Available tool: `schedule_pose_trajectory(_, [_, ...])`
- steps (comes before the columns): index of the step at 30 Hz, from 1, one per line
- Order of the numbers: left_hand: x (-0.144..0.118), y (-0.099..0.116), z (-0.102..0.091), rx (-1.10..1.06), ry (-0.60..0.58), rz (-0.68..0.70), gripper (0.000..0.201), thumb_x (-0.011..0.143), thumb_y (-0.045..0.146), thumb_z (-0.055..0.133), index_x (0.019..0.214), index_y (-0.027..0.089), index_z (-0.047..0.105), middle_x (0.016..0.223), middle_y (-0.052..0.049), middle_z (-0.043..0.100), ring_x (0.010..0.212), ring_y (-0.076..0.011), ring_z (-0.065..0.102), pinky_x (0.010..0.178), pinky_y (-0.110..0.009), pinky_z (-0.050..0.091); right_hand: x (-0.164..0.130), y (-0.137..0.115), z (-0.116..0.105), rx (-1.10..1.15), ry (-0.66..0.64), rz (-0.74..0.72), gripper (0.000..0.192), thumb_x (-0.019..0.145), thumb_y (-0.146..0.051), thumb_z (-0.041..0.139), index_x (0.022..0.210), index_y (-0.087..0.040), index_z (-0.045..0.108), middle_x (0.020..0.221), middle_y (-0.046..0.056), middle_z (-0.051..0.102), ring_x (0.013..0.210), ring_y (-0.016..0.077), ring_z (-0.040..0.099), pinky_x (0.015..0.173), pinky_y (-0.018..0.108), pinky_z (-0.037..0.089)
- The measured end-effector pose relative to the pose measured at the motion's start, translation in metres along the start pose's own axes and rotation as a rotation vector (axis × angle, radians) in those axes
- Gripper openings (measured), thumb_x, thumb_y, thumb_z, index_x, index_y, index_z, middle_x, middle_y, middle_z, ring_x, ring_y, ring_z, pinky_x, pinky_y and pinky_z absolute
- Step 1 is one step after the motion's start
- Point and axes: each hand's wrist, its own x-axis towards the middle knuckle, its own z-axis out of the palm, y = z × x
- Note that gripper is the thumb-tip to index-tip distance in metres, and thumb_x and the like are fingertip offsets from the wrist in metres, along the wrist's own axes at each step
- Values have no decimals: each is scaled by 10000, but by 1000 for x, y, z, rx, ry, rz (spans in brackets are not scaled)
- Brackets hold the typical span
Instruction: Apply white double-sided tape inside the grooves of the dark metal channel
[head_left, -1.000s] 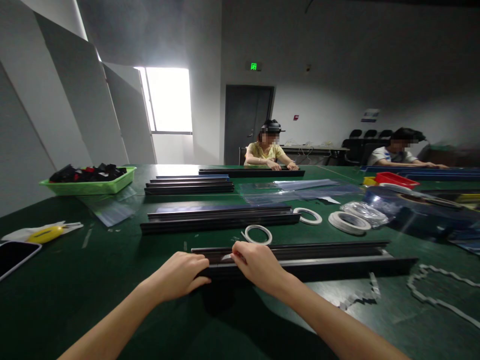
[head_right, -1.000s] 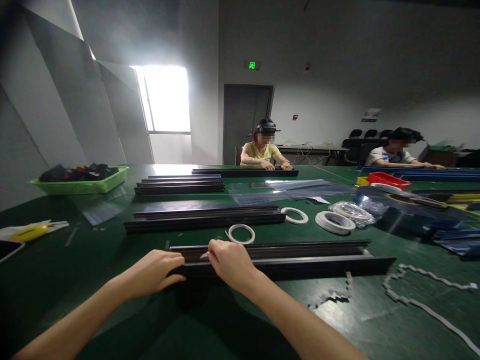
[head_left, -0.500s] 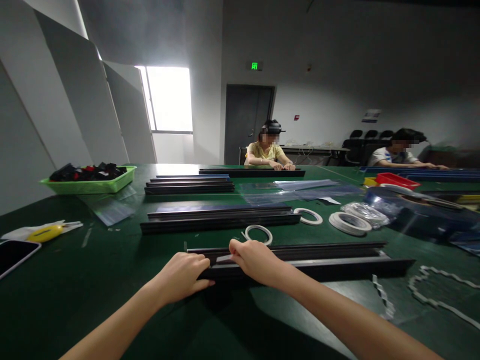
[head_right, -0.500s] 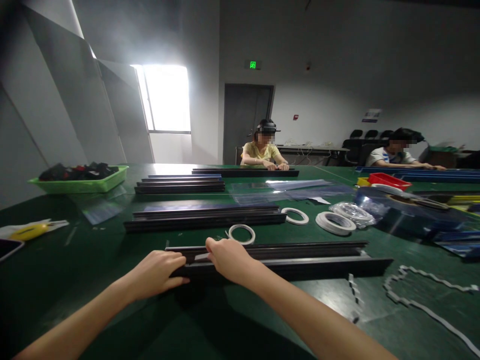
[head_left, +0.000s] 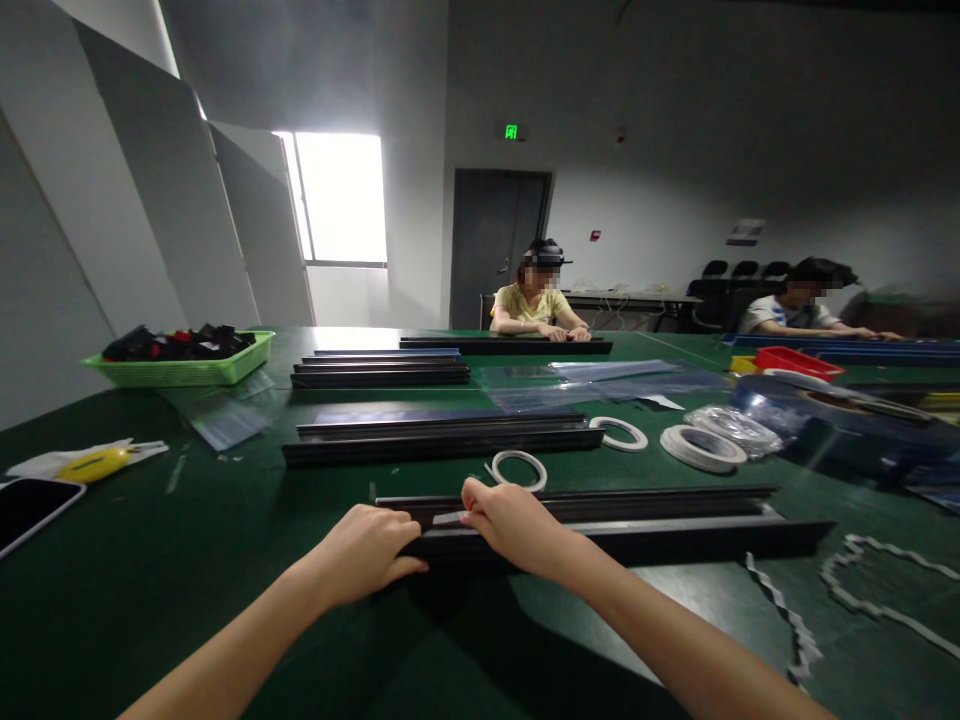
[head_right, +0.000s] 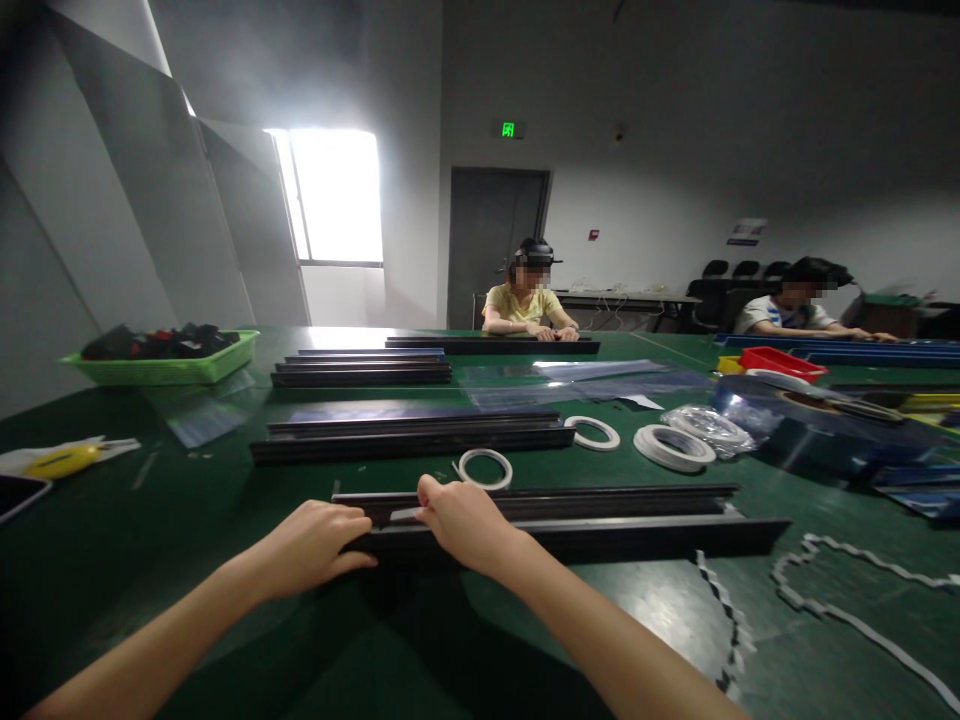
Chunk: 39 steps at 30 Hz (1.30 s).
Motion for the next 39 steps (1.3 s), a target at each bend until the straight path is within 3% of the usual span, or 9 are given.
schedule_pose_trajectory(7, [-2, 0, -1, 7, -5, -17, 292, 868, 483, 456, 839, 221, 582, 872, -16, 678, 791, -196, 628, 661, -278, 435, -10, 17, 5, 103, 52, 33, 168, 885, -327, 481, 942, -193, 564, 764, 40, 657, 697, 161, 603, 588, 227, 320])
schedule_pose_trajectory(16, [-5, -4, -6, -13, -2, -39, 299, 858, 480, 460, 824, 223, 609, 853, -19, 687, 784, -193, 634, 663, -276, 435, -7, 18, 4, 30, 41, 40, 236, 898, -388, 457, 899, -189, 585, 742, 42, 647, 669, 159, 587, 573, 230, 304])
schedule_pose_trajectory(26, [-3, 3, -2, 25, 47, -90, 246, 799, 426, 508, 755, 206, 610, 801, -29, 683, 736, -189, 635, 653, -276, 440, -6, 23, 12, 296, 62, -50, 208, 884, -222, 425, 876, -187, 630, 782, 27, 657, 688, 133, 577, 630, 227, 369])
schedule_pose_trajectory(34, [-3, 5, 1, 14, 46, -82, 250, 821, 421, 487, 810, 207, 617, 825, -35, 680, 748, -192, 635, 668, -287, 457, -5, 28, 16, 389, 42, 33, 219, 849, -380, 531, 817, -171, 587, 687, -7, 609, 614, 116, 520, 562, 222, 343])
schedule_pose_trajectory(39, [-1, 9, 3, 20, 51, -88, 241, 829, 420, 489, 836, 203, 594, 852, -41, 674, 780, -197, 632, 696, -288, 460, -5, 30, 19, 344, 36, 34, 255, 871, -399, 488, 796, -178, 591, 678, -4, 590, 619, 122, 514, 559, 223, 325])
